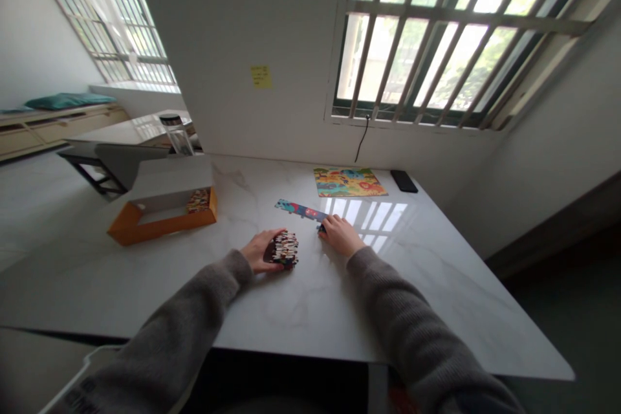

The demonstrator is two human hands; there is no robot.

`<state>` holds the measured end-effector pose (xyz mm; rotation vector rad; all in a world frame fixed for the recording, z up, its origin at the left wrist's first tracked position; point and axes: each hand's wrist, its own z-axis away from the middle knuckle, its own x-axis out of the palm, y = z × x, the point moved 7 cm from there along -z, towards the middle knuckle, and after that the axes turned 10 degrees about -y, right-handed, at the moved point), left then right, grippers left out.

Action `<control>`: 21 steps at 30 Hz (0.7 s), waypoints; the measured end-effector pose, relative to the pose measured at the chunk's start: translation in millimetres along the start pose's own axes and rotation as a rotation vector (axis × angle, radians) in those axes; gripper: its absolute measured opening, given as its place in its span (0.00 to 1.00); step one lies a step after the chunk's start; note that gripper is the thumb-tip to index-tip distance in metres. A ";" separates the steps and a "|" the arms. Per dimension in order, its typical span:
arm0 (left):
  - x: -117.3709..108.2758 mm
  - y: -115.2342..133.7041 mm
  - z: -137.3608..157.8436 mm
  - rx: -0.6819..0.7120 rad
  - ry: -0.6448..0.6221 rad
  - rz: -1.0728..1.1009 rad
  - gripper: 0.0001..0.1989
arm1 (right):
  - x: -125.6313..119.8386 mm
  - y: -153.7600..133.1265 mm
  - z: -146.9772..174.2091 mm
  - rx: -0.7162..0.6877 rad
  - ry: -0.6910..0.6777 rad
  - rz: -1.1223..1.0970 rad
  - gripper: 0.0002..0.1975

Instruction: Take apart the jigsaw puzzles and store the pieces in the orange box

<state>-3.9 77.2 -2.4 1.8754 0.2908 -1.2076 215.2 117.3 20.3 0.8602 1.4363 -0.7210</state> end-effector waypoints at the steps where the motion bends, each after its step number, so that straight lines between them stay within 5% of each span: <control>1: 0.3 -0.2 0.0 0.000 0.002 -0.004 0.47 | 0.2 -1.3 -0.2 -0.001 0.009 0.018 0.10; 13: 0.7 -1.0 0.2 -0.007 0.009 -0.043 0.46 | -6.3 -14.8 -9.1 0.167 0.054 0.008 0.07; 21: 1.7 -0.9 -0.5 -0.040 -0.010 -0.050 0.46 | -30.7 -58.8 10.7 0.022 0.308 -0.732 0.13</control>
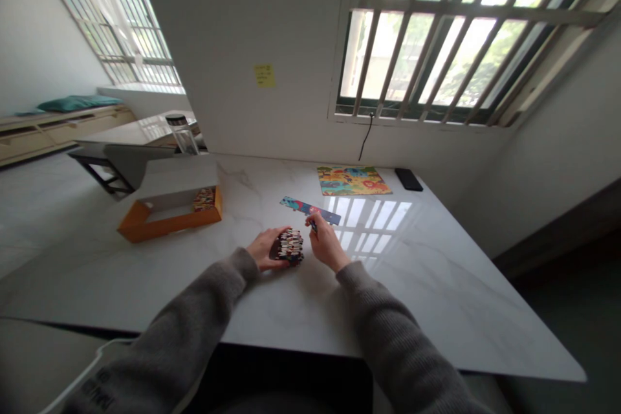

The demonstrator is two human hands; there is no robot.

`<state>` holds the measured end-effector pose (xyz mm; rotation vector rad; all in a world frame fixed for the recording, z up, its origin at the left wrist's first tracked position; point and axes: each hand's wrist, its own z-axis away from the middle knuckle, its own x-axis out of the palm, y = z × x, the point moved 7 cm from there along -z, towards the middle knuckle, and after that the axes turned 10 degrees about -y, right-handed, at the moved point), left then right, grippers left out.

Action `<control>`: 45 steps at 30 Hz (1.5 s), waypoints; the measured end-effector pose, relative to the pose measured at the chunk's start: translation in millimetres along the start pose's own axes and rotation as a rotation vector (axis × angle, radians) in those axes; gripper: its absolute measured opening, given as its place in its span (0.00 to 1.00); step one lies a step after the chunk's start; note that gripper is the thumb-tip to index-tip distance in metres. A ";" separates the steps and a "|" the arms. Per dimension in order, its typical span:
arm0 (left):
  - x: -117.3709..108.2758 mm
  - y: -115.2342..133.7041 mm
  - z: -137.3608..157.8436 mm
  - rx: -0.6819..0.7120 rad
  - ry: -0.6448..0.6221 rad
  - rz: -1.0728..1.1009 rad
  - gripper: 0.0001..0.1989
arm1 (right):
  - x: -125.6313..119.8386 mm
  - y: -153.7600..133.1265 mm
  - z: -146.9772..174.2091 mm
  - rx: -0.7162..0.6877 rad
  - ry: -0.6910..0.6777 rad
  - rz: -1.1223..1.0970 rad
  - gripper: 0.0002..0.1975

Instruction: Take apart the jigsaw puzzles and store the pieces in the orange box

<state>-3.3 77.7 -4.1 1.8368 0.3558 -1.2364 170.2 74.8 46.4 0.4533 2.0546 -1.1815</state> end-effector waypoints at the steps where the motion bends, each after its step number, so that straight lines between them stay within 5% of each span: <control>1: -0.1 -0.1 0.0 -0.004 0.001 -0.001 0.46 | -1.2 -13.4 3.4 -0.039 0.032 -0.048 0.14; 7: -2.0 -1.0 0.6 -0.027 0.009 0.011 0.44 | 15.7 -59.4 15.5 -0.109 -0.092 -0.236 0.19; 19: -0.1 -2.6 -0.4 0.006 0.000 0.018 0.47 | 22.7 -41.2 38.6 -0.114 0.086 -0.182 0.08; 32: -1.6 -1.2 2.6 0.018 -0.042 0.032 0.56 | 31.9 -35.9 48.6 -0.166 0.005 0.057 0.07; 35: -3.6 0.2 2.7 0.011 -0.026 0.045 0.49 | 32.5 -36.9 50.2 -0.181 -0.021 0.093 0.14; 40: -1.6 5.0 0.7 0.029 -0.045 0.046 0.46 | 28.7 -24.7 39.0 -0.206 -0.106 0.023 0.45; 45: 2.3 7.0 -2.2 0.042 -0.047 0.093 0.47 | 29.0 -11.4 26.3 -0.193 -0.292 -0.131 0.50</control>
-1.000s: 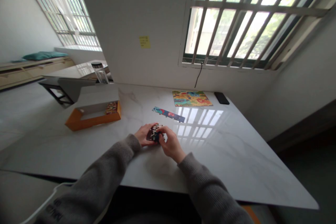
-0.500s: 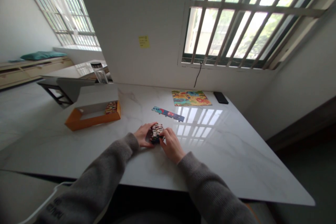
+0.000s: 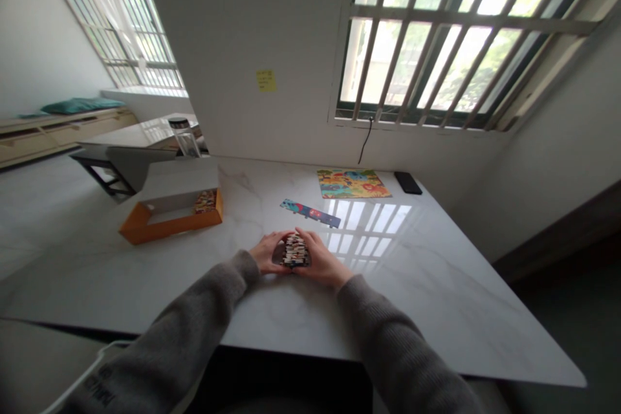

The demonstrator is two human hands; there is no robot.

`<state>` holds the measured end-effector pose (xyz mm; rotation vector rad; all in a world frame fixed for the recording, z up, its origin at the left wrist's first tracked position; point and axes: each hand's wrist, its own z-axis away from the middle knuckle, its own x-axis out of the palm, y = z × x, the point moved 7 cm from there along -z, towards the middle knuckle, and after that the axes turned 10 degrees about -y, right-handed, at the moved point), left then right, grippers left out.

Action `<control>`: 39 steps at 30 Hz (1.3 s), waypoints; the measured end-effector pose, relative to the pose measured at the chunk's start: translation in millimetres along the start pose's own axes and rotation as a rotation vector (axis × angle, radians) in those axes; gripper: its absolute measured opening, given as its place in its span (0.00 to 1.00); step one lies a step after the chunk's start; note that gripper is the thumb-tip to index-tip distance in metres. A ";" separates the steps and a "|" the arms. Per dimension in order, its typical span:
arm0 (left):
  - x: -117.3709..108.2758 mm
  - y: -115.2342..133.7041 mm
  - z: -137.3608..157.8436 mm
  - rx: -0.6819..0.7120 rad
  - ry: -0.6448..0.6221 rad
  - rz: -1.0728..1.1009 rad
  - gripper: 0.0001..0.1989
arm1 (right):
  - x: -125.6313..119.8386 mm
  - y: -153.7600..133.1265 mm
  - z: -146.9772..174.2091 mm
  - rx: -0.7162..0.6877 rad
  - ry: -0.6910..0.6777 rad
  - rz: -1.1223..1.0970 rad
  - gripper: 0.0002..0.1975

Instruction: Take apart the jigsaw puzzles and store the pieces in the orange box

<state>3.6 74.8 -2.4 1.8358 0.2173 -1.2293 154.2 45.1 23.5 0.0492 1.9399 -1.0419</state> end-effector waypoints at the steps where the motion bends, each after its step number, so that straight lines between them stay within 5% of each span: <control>1: -0.6 -1.6 -1.9 0.004 0.007 0.034 0.46 | -1.2 1.1 0.0 0.009 -0.011 -0.009 0.49; 5: -15.0 -18.6 -19.1 -0.015 0.152 0.196 0.28 | -5.2 0.4 2.7 0.046 0.013 0.045 0.47; 9: -33.5 -44.5 -46.7 -0.203 0.336 -0.057 0.20 | -3.6 -1.8 4.8 0.045 0.032 -0.007 0.45; 20: -41.0 -80.1 -105.2 -0.374 0.092 -0.305 0.23 | -3.8 -4.0 10.4 0.063 0.057 -0.090 0.45; 32: -36.6 -48.6 -62.5 -0.242 -0.056 -0.471 0.17 | -3.1 -2.8 11.1 0.046 0.043 -0.108 0.45; 39: -40.7 -28.1 -68.9 -0.301 -0.246 -0.578 0.20 | -2.6 -1.7 11.2 0.049 0.038 -0.110 0.45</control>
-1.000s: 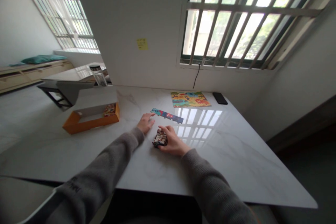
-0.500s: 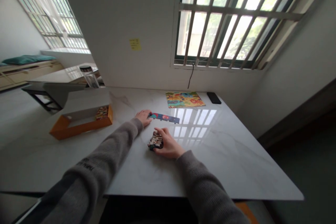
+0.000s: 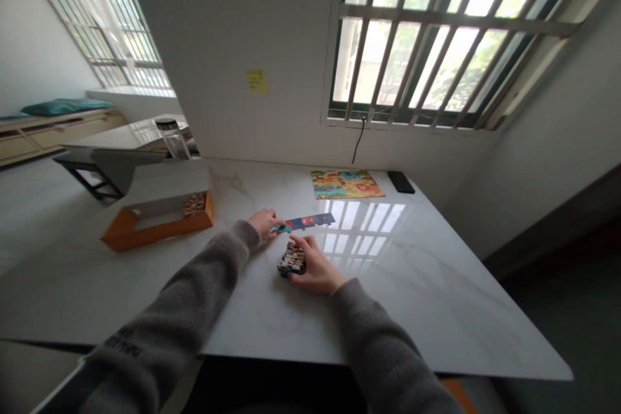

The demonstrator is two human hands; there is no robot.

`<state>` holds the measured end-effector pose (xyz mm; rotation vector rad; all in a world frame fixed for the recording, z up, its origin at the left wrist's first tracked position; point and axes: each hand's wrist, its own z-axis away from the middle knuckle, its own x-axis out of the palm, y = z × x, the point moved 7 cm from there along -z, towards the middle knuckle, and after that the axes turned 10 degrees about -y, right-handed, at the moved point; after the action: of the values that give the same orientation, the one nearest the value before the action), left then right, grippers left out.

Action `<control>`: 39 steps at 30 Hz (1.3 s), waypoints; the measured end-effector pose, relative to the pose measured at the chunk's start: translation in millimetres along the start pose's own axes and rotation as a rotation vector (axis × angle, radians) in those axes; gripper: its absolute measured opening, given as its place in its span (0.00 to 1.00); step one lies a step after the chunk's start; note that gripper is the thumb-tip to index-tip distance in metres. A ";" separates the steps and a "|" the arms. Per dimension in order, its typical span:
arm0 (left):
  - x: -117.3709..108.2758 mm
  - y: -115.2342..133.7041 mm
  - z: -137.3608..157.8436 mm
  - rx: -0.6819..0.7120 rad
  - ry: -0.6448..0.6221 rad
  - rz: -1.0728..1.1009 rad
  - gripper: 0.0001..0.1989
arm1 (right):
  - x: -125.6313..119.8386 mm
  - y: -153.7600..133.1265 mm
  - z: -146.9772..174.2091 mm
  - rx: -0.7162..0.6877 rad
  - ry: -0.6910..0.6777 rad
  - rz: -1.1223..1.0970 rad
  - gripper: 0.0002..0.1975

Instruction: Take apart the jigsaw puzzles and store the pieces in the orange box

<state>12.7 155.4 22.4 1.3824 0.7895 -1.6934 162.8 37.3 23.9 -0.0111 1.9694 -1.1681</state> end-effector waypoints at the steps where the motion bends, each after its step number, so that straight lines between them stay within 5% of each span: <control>1: -2.2 1.4 0.1 -0.010 -0.019 -0.006 0.20 | 0.1 0.2 0.1 -0.001 0.001 -0.001 0.45; 17: -8.0 11.8 -0.1 -0.053 -0.123 0.005 0.20 | 0.6 -0.6 0.5 -0.008 -0.001 -0.015 0.45; 26: 1.0 10.8 -0.9 0.061 -0.147 0.025 0.19 | -0.4 -1.8 0.6 -0.006 0.000 -0.015 0.45; 30: 11.1 -2.4 4.9 0.050 -0.044 0.084 0.28 | -0.5 -1.8 0.1 0.004 -0.006 -0.015 0.46; 35: 12.3 -14.0 20.2 0.057 0.160 0.190 0.20 | -0.4 -1.6 0.1 0.003 -0.008 -0.013 0.45; 39: 14.1 -17.7 36.7 0.021 0.198 0.180 0.16 | -0.1 -1.6 0.3 0.003 -0.005 -0.018 0.45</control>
<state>-21.6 130.2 16.0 1.6041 0.7334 -1.4465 162.5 36.3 25.1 -0.0306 1.9670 -1.1818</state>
